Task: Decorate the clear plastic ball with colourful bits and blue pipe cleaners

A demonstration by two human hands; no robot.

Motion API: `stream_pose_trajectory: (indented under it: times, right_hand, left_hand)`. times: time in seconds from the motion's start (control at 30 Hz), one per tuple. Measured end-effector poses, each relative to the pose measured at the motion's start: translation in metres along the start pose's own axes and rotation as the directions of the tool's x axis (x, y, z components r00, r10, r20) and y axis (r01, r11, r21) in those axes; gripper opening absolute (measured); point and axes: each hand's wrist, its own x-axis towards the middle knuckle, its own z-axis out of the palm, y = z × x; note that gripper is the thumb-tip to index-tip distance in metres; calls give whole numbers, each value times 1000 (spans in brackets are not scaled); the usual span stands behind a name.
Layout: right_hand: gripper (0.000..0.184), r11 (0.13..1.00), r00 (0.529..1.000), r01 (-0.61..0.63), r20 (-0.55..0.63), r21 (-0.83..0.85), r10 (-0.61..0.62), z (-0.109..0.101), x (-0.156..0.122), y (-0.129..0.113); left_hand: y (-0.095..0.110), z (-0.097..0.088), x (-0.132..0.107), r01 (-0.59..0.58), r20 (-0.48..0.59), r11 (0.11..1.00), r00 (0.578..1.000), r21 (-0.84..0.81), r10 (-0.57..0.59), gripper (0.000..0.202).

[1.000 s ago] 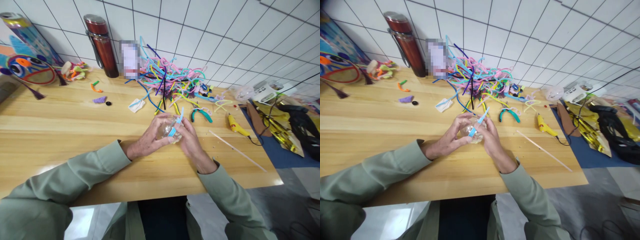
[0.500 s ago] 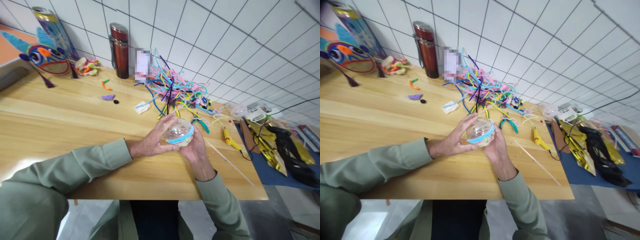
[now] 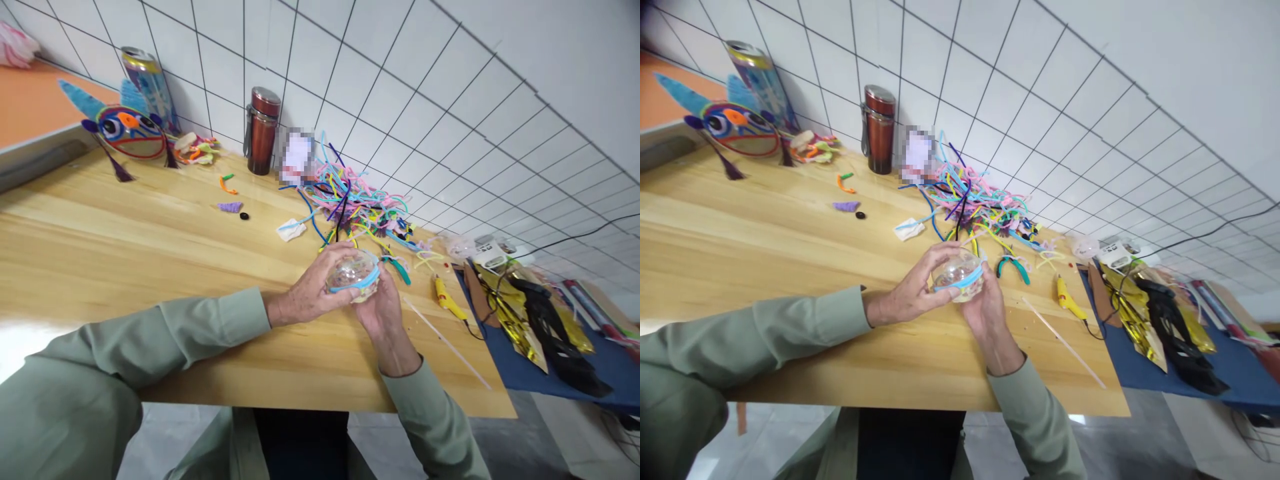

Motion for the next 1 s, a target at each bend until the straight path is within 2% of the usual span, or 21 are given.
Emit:
stream_pose_trajectory:
  times: [0.17, 0.3, 0.47, 0.6, 0.83, 1.0]
  right_hand:
    - [27, 999, 1000, 18, -6, -44, -18, 1, 2, 6]
    - [33, 994, 996, 86, -31, -68, -88, 0, 3, 15]
    - [35, 979, 981, 179, -58, -99, -185, 1, 2, 23]
    - [39, 970, 979, 193, -43, -149, -201, -1, 2, 29]
    - [40, 955, 966, 234, -68, -184, -249, -4, 1, 39]
    - [39, 944, 958, 257, -72, -205, -277, -4, 0, 42]
  left_hand:
    - [-2, 2, -2, 75, -36, 996, 996, -42, -77, 52]
    - [-3, 2, -3, 123, -59, 992, 990, -28, -124, 52]
    - [-3, 0, 0, 68, -73, 997, 995, 39, -65, 47]
    - [-4, 0, 1, 52, -95, 997, 994, 62, -46, 39]
    - [-8, 2, -5, 191, -106, 981, 977, 29, -187, 40]
    - [-11, 4, -6, 223, -120, 975, 968, 15, -219, 38]
